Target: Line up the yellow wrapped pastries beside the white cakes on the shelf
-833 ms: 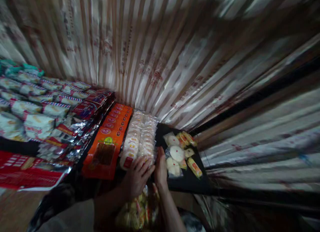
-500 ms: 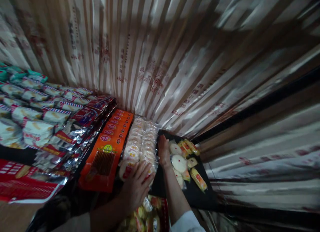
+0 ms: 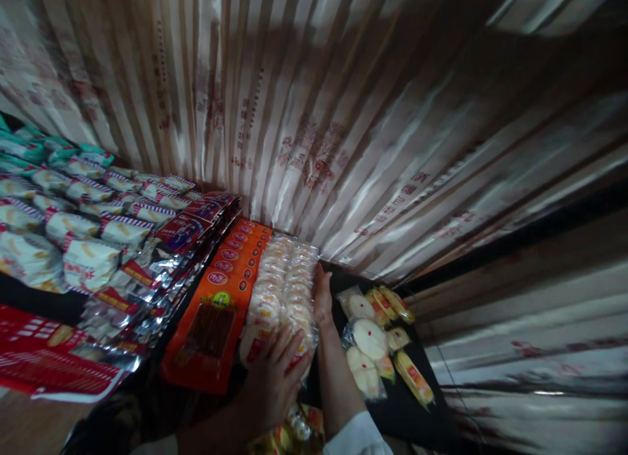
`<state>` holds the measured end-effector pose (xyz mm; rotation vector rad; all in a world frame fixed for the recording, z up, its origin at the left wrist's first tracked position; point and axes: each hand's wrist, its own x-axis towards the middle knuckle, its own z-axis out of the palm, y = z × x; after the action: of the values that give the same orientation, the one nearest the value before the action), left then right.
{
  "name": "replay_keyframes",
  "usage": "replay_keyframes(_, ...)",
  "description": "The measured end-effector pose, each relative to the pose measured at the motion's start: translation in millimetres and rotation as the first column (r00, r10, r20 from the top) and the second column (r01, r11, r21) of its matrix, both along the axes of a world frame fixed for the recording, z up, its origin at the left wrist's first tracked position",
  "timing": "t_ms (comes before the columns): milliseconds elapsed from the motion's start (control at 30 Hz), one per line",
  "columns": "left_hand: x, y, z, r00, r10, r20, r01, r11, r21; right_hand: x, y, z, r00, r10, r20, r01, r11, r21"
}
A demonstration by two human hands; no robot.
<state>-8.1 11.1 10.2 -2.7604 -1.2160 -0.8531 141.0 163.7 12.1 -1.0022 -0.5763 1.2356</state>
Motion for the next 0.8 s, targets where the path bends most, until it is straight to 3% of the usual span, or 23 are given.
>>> replay_keyframes(333,-0.2,0.9,-3.6,0.999,-0.026,0.022,0.026,1.000,0.000,29.8,18.3,2.4,0.982,-0.170,0.076,0.174,0.983,-0.052)
replay_keyframes(433,-1.3,0.4,-2.0,0.999,-0.034,0.017,0.034,0.999,-0.006,26.5,30.8,6.5,0.992,-0.101,0.073,0.106,0.993,-0.060)
replay_keyframes(600,-1.8,-0.1,1.8,1.000,-0.026,0.002,0.026,0.999,-0.020,6.4,38.7,8.8,0.992,0.124,-0.035,-0.128,0.985,-0.118)
replay_keyframes(800,-1.8,0.5,0.7,1.000,-0.030,0.004,0.030,0.999,-0.022,3.9,34.3,3.3,0.998,0.066,-0.025,-0.066,0.998,-0.002)
